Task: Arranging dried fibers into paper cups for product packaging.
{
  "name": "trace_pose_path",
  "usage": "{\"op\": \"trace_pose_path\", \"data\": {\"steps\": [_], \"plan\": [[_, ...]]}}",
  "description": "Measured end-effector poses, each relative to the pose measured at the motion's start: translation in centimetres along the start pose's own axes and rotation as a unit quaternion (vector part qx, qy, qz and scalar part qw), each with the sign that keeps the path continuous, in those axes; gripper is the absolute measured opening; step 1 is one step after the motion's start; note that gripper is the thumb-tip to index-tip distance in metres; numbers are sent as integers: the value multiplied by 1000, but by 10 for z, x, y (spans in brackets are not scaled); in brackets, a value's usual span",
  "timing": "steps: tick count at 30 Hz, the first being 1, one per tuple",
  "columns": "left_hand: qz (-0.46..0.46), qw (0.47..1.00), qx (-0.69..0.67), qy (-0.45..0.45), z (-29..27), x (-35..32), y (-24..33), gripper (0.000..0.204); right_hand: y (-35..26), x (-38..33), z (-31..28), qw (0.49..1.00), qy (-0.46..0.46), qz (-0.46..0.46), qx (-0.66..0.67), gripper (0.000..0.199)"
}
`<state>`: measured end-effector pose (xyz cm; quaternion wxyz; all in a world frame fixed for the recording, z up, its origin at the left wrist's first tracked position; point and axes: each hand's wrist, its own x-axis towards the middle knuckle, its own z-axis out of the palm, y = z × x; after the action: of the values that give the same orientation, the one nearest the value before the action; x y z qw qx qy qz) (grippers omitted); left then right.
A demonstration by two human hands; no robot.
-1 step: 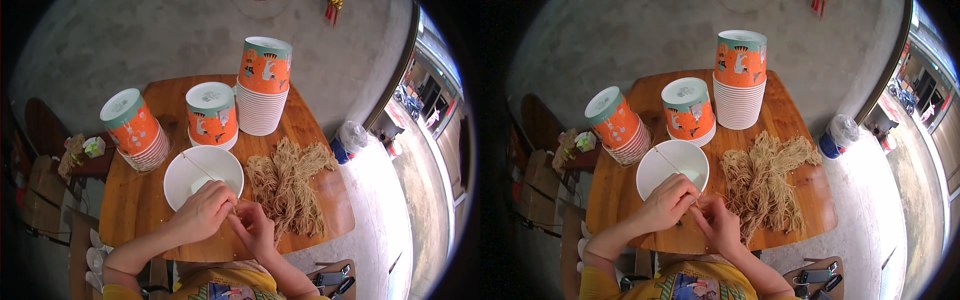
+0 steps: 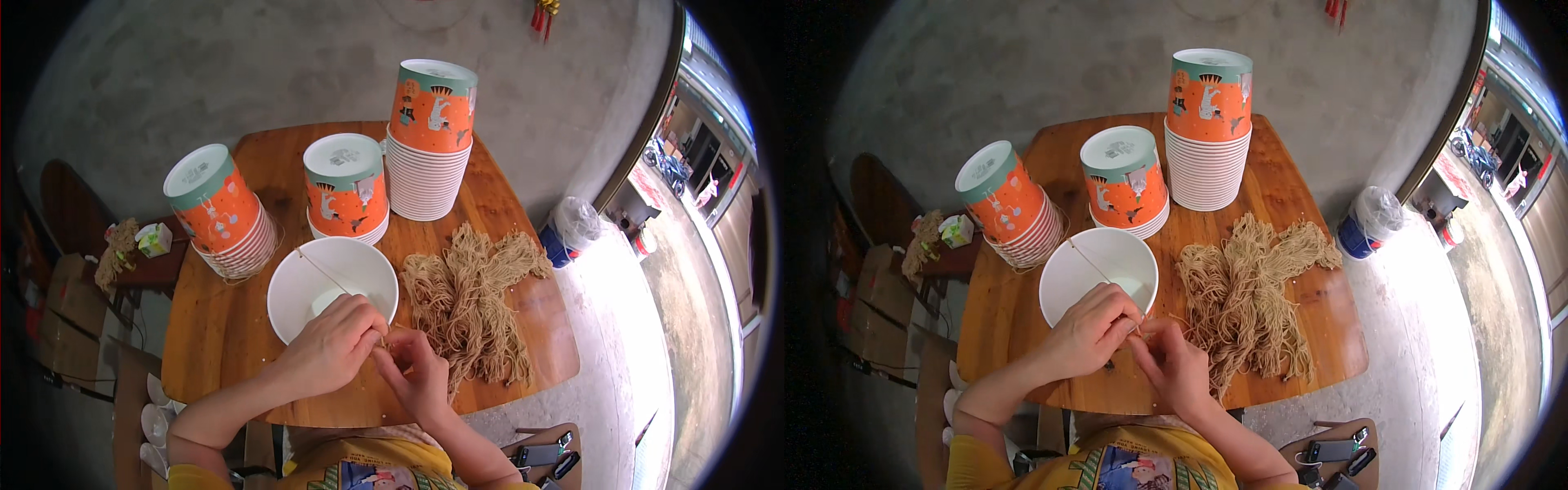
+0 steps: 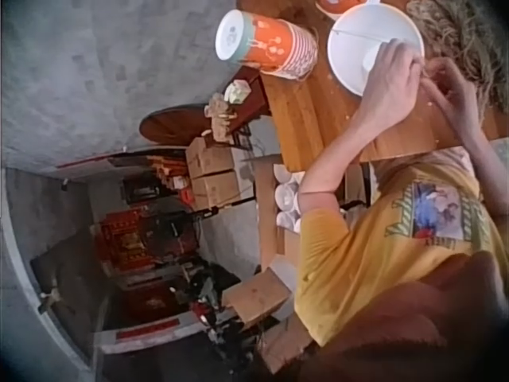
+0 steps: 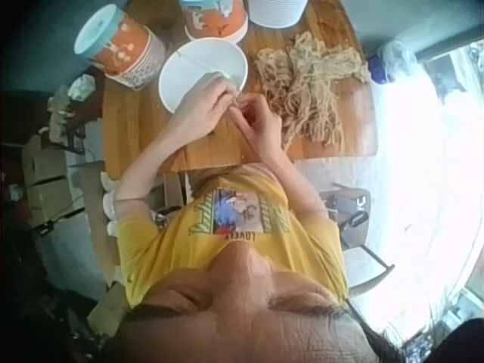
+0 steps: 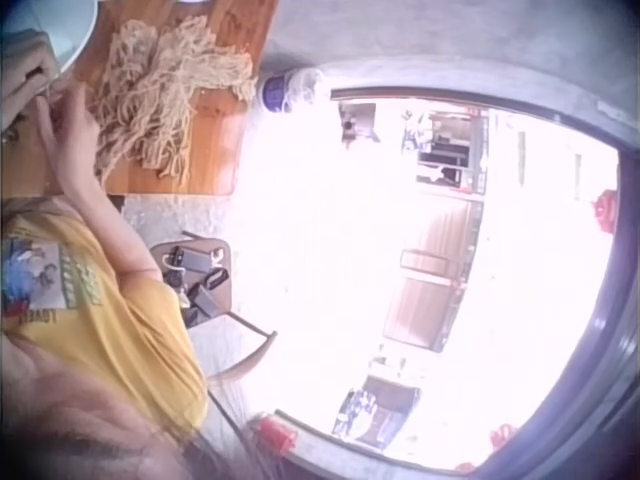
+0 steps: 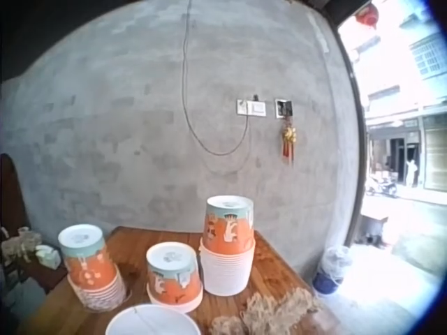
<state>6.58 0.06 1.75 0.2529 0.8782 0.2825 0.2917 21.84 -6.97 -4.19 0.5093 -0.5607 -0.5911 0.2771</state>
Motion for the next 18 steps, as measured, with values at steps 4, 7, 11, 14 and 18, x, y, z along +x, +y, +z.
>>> {"op": "trace_pose_path", "data": {"steps": [4, 7, 11, 14, 18], "plan": [[10, 1000, 9, -6, 1, 2, 0, 9, 4, 0, 1, 999, 5, -29, -43, 22], [26, 999, 30, 1, 0, 1, 0, 10, 4, 1, 1, 995, 20, -58, -81, 19], [25, 997, 67, 6, -1, 2, 3, 14, 12, -2, 3, 988, 41, -99, -111, 17], [37, 996, 81, 7, 0, 1, 3, 15, 9, -9, 11, 995, 56, -67, -39, 16], [66, 989, 132, 15, -3, 2, 1, 18, 7, -6, 14, 995, 46, -80, -42, 17]]}}
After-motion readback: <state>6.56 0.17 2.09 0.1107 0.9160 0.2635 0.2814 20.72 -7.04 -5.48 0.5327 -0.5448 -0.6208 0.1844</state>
